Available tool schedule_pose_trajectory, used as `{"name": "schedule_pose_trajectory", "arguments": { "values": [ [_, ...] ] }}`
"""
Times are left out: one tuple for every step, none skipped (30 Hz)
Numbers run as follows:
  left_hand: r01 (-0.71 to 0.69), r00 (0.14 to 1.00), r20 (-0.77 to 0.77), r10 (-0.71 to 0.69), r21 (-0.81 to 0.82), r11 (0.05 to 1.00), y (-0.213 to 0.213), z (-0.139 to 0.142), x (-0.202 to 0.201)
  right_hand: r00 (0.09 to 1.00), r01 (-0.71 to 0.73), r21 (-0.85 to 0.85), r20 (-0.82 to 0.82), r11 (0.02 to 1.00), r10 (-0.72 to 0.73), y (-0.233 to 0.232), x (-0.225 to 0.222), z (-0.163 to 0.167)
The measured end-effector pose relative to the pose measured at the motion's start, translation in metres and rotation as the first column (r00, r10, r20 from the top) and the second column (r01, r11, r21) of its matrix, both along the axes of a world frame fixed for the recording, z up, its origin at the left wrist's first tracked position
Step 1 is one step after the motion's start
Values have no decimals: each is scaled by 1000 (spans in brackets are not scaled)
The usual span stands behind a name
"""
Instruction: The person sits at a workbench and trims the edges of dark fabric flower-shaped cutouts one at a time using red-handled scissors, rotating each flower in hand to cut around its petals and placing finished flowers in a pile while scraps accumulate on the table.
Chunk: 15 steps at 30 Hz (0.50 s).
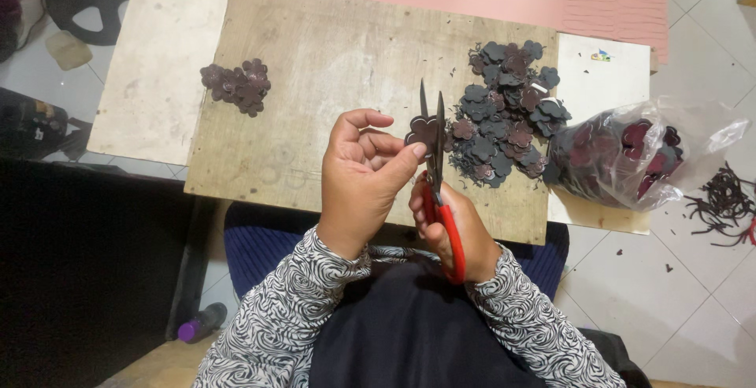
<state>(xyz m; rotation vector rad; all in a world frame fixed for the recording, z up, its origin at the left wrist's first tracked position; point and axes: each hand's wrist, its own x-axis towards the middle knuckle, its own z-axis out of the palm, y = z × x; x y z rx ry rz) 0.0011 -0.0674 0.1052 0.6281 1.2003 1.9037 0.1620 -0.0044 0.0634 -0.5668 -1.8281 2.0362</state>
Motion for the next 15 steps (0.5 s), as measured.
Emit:
{"name": "schedule_pose_trajectory", "arguments": {
  "values": [
    [2, 1000, 2, -2, -1, 1000, -1, 0, -1, 1000, -7, 3, 4, 1000, 7, 0, 1, 0],
    [5, 1000, 4, -5, -2, 1000, -1, 1, -1, 1000, -14, 6, 8, 1000, 14, 1, 2, 0],
    [8, 1000, 5, -8, -2, 1000, -1, 1, -2, 1000, -20, 11, 12, 1000, 19, 2, 2, -1],
    [10, 1000, 8, -10, -5, 1000, -1, 1, -3, 1000, -25, 20, 6, 999, 24, 3, 3, -1],
    [13, 1000, 11, -13, -9, 1000, -1, 1, -4, 1000, -30, 29, 0, 999, 30, 3, 3, -1],
    [15, 1000, 14, -15, -13, 1000, -2, 2, -5, 999, -35, 37, -5, 999, 35, 3, 4, -1],
    [18, 1000, 10, -18, -16, 1000, -3, 2, -5, 999, -35, 37, 1, 999, 35, 4, 4, -1],
    [20, 1000, 6, -20, -19, 1000, -3, 3, -6, 999, -35, 38, 8, 999, 34, 4, 4, -2],
    [23, 1000, 2, -23, -22, 999, -3, 3, -6, 999, -35, 38, 14, 999, 34, 4, 4, -2],
    [26, 1000, 0, -26, -21, 999, -4, 4, -6, 999, -38, 55, 20, 998, 37, 5, 4, -2],
    [30, 1000, -2, -30, -20, 999, -4, 4, -6, 999, -41, 73, 26, 997, 39, 5, 4, -2],
    [34, 999, -5, -34, -18, 999, -4, 5, -6, 999, -44, 90, 31, 995, 41, 5, 4, -2],
    [37, 999, -11, -37, -21, 999, -4, 5, -6, 999, -43, 63, 30, 997, 41, 4, 4, -2],
    [40, 999, -17, -41, -23, 999, -5, 6, -6, 999, -41, 37, 29, 998, 40, 4, 2, -3],
    [44, 999, -23, -44, -27, 999, -5, 6, -6, 999, -40, 10, 29, 999, 40, 3, 2, -3]
  ]
}}
